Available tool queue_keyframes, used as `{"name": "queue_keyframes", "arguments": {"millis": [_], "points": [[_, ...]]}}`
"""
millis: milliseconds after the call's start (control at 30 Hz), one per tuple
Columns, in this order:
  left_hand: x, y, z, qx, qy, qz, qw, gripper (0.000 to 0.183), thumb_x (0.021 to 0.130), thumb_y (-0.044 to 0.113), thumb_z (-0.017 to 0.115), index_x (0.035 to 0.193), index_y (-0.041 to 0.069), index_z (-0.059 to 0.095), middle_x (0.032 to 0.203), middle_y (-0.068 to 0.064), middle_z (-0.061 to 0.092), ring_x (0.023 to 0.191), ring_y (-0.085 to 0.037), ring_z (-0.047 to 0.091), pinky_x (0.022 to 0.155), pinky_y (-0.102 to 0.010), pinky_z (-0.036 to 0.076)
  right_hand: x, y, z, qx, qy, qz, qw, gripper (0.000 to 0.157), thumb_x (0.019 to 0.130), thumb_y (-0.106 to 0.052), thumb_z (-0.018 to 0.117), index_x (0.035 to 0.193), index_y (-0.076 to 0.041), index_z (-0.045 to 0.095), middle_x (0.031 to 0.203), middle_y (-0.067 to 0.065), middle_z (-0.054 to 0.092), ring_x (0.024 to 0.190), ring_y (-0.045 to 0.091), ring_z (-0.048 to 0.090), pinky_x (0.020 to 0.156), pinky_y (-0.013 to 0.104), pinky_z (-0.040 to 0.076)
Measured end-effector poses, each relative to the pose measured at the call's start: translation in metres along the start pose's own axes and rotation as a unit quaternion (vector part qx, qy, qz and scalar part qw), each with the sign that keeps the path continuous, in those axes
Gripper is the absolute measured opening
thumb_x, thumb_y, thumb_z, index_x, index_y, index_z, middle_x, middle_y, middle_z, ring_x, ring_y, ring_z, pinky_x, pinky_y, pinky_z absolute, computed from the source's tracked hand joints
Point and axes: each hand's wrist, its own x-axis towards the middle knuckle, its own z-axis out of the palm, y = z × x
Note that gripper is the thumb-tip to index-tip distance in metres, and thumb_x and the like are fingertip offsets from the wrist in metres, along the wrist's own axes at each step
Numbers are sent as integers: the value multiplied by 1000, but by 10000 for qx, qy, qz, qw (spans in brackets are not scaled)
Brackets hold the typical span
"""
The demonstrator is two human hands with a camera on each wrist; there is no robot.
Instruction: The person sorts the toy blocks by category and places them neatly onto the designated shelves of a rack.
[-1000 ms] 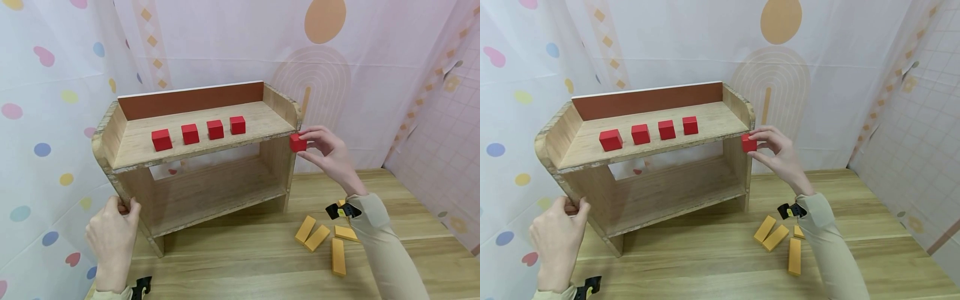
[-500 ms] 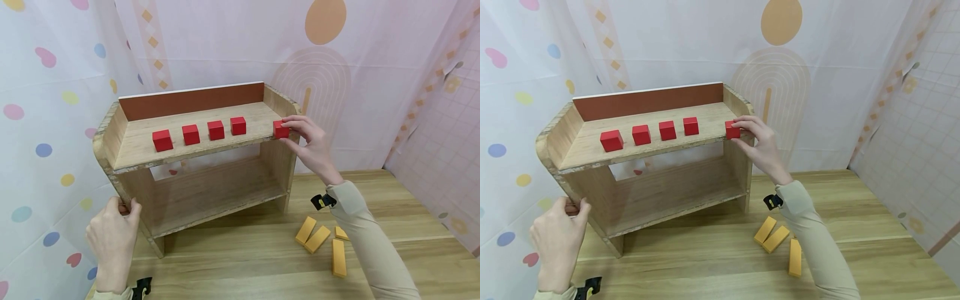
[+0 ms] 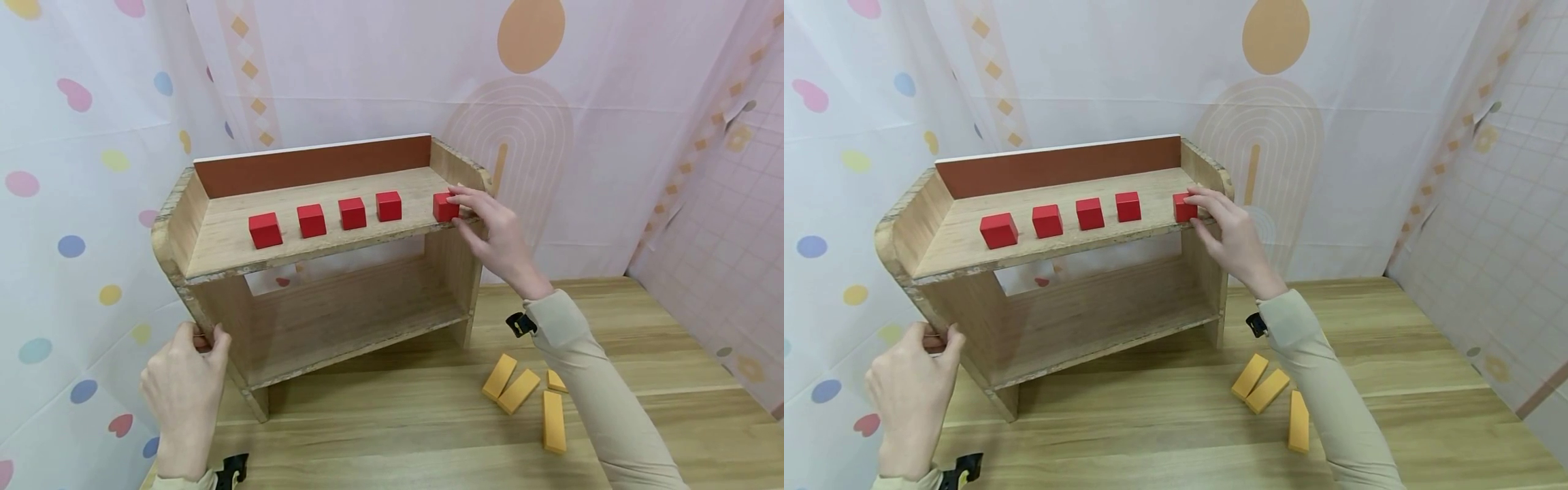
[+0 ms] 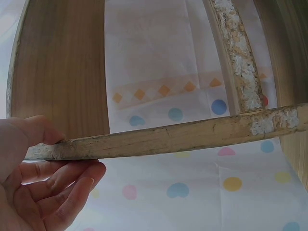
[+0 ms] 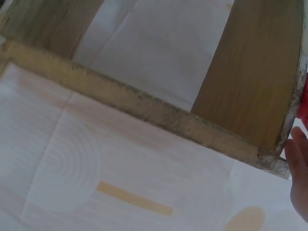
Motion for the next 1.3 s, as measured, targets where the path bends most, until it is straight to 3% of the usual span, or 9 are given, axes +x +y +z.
{"name": "queue_keyframes", "arguments": {"millis": [133,267,400,767,1300], "points": [[0,0,0,-24,7,-14,10000,24,84,15,61,71,-5,58,60,-24,63,43,-41,53,36,-41,32,-1,-2,-1,-435,1,-378,9983,32,85,3,63,117,1,64,127,18,62,122,30,57,101,38,46],[0,0,-1,-41,39,2,10000,24,84,14,61,71,-6,58,60,-25,63,43,-41,52,36,-41,32,-2,-6,-1,-1006,-94,-710,9923,34,85,-2,64,119,-2,63,123,16,62,114,30,58,98,39,47],[-1,0,-1,-15,40,22,10000,24,84,14,60,72,-6,58,60,-25,63,42,-41,52,35,-41,31,0,-10,1,-1391,-260,-708,9874,36,86,-10,65,121,-7,62,124,13,61,111,28,59,91,41,49],[-1,0,0,7,-20,-3,10000,24,84,14,61,71,-6,58,60,-24,63,42,-39,52,35,-39,31,3,-13,8,-1169,-666,-346,9903,41,88,-14,63,128,-6,58,134,13,56,120,28,57,94,42,49],[0,0,0,-59,75,72,9999,22,83,13,60,70,-5,58,59,-24,62,42,-41,51,36,-43,31,5,-13,11,-1250,-982,-189,9871,47,89,-17,63,134,-7,53,142,12,50,133,27,47,104,42,42]]}}
